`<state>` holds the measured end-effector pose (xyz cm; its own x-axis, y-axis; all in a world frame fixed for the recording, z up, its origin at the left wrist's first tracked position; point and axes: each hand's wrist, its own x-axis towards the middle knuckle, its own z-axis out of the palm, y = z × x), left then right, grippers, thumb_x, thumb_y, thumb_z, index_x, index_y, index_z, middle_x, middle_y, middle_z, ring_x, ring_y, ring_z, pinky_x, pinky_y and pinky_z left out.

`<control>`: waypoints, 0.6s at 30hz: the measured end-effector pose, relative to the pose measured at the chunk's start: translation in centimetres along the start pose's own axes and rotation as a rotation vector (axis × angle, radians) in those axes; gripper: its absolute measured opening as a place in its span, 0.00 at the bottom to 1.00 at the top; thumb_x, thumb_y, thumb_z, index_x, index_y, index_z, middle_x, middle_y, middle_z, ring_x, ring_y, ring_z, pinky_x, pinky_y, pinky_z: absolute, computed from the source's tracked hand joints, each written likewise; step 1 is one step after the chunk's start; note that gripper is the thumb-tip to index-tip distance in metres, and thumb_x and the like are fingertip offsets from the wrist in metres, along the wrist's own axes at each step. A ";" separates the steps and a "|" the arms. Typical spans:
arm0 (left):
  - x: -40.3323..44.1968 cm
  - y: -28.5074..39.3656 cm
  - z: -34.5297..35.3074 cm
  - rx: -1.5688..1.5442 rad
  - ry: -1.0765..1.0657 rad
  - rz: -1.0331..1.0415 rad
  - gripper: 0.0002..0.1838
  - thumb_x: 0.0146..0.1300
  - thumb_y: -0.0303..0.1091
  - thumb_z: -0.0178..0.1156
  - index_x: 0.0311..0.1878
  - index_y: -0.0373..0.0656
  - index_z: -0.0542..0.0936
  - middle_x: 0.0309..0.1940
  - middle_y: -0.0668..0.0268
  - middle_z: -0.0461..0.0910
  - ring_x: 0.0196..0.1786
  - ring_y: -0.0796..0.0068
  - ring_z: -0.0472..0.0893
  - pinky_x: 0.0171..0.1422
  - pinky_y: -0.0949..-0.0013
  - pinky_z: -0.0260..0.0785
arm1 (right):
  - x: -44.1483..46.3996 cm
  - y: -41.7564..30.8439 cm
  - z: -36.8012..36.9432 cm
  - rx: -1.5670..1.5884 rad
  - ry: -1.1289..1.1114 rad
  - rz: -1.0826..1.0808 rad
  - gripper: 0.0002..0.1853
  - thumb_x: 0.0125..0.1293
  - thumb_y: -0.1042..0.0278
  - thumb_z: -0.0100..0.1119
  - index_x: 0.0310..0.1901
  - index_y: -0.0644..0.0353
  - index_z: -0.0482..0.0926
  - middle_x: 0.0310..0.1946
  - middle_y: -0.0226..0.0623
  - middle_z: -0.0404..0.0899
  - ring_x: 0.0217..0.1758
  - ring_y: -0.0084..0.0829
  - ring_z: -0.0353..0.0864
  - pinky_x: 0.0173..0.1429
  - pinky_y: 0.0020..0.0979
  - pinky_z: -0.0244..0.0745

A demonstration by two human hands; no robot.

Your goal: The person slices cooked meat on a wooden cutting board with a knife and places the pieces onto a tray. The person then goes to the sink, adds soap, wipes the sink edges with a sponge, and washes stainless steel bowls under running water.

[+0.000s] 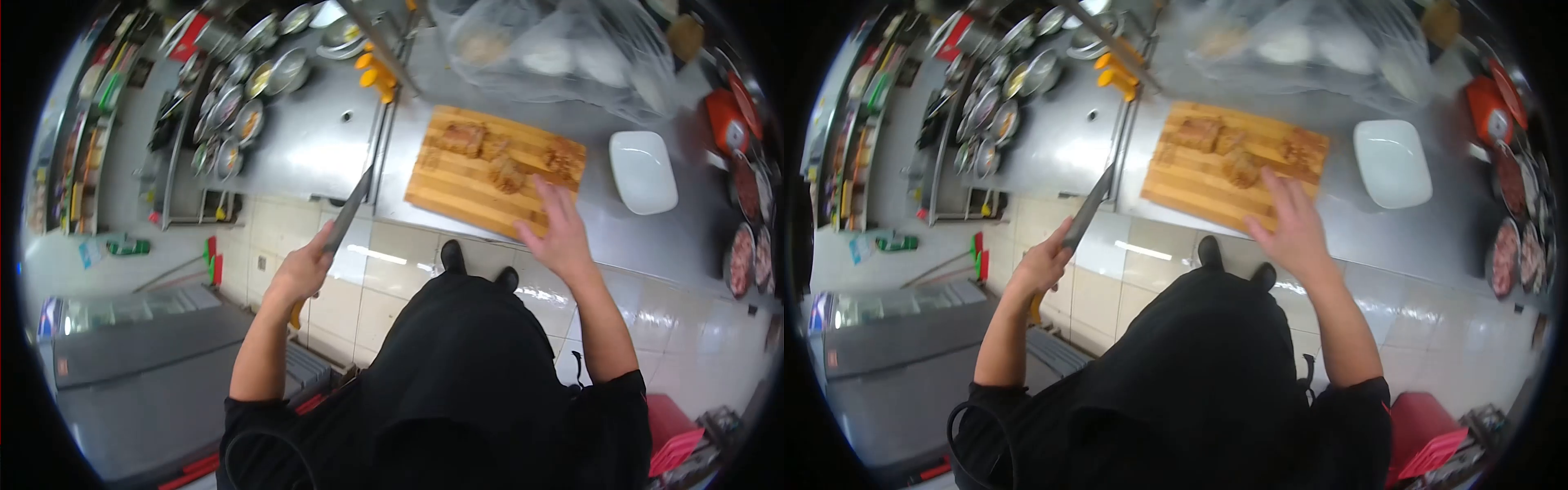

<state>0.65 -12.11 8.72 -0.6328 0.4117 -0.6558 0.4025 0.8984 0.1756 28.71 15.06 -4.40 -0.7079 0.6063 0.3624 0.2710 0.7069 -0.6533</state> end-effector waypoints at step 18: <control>15.1 18.4 -1.7 0.453 0.115 0.926 0.27 0.62 0.39 0.64 0.65 0.48 0.75 0.51 0.55 0.79 0.54 0.54 0.81 0.55 0.54 0.76 | 4.5 -3.8 2.6 -0.310 -0.171 0.386 0.39 0.56 0.61 0.73 0.67 0.60 0.67 0.60 0.47 0.69 0.55 0.50 0.79 0.54 0.43 0.80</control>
<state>-2.61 10.89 3.34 0.0018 0.9453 -0.3262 0.9593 0.0905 0.2676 22.78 14.19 -1.97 -0.6077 0.7942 0.0034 0.6953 0.5341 -0.4809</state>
